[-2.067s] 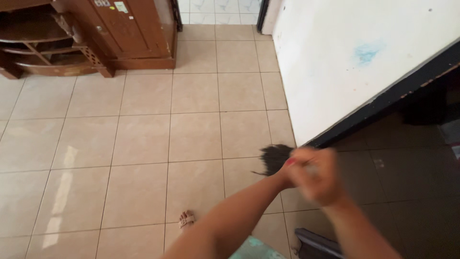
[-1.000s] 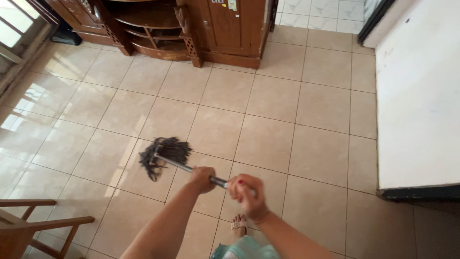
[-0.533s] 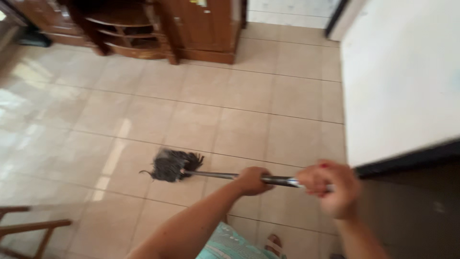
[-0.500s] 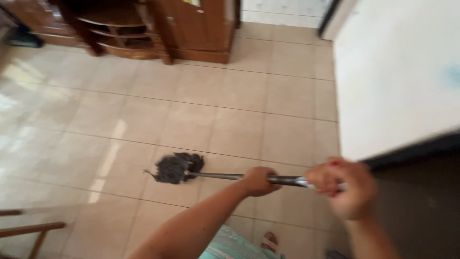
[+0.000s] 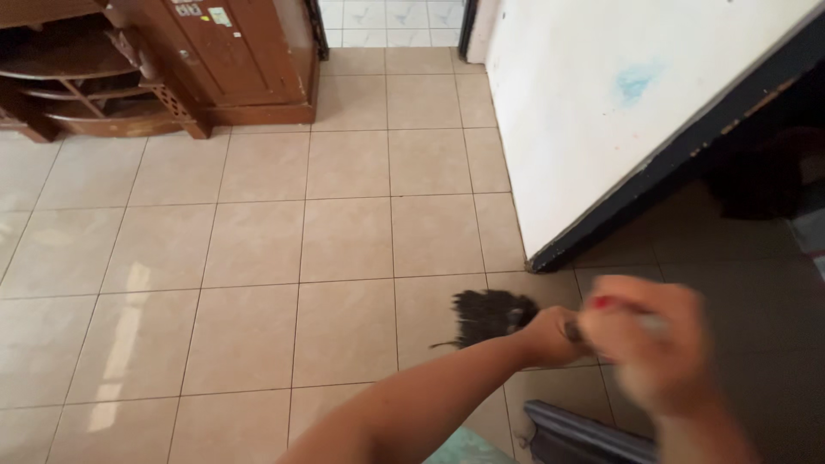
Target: The person is mopping the floor with a mop, moving it back and forth over the tiles and under the chairs.
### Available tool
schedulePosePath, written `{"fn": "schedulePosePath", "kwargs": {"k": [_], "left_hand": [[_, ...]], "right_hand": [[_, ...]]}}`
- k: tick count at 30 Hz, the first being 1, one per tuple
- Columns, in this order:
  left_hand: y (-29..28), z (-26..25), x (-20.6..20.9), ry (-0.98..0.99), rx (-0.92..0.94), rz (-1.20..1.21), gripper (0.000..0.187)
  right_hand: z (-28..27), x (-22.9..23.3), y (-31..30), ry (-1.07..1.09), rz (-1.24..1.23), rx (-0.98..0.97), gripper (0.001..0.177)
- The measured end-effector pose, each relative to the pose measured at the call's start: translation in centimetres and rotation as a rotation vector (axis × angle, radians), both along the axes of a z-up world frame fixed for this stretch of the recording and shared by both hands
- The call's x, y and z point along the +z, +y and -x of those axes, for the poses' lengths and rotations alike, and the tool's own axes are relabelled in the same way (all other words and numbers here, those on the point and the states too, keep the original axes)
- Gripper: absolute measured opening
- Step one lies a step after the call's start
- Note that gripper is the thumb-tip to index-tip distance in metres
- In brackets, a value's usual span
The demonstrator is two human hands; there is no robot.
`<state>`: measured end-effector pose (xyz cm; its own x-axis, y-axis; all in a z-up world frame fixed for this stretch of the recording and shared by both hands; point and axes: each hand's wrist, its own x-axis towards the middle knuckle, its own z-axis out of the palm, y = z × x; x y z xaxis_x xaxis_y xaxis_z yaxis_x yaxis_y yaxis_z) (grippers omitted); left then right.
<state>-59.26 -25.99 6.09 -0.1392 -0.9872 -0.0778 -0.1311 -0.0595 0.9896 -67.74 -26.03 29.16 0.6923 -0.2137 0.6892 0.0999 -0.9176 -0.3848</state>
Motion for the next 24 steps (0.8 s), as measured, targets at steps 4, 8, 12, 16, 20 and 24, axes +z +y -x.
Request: {"fn": "schedulePosePath", "kwargs": {"k": [4, 8, 12, 16, 20, 24], "left_hand": [[0.8, 2.4, -1.5, -0.22, 0.077, 0.326, 0.026], [5.6, -1.8, 1.0, -0.096, 0.251, 0.303, 0.026], [13.7, -8.1, 5.9, -0.188, 0.361, 0.049, 0.028], [23.5, -15.9, 10.6, -0.301, 0.407, -0.126, 0.032], [33.2, -23.2, 11.6, -0.492, 0.473, -0.214, 0.033], [40.8, -30.6, 8.7, -0.61, 0.544, -0.283, 0.026]], "right_hand": [[-4.3, -2.8, 4.4, -0.008, -0.111, 0.115, 0.014], [-7.4, -1.9, 8.8, 0.087, -0.453, 0.033, 0.02], [-10.3, 1.5, 12.0, -0.029, -0.562, 0.198, 0.013], [-15.1, 4.9, 18.4, -0.121, -0.911, 0.481, 0.02], [-20.5, 4.8, 25.1, -0.158, -1.087, 0.625, 0.031], [-26.4, 0.3, 29.9, -0.193, -1.196, 0.749, 0.031]]}}
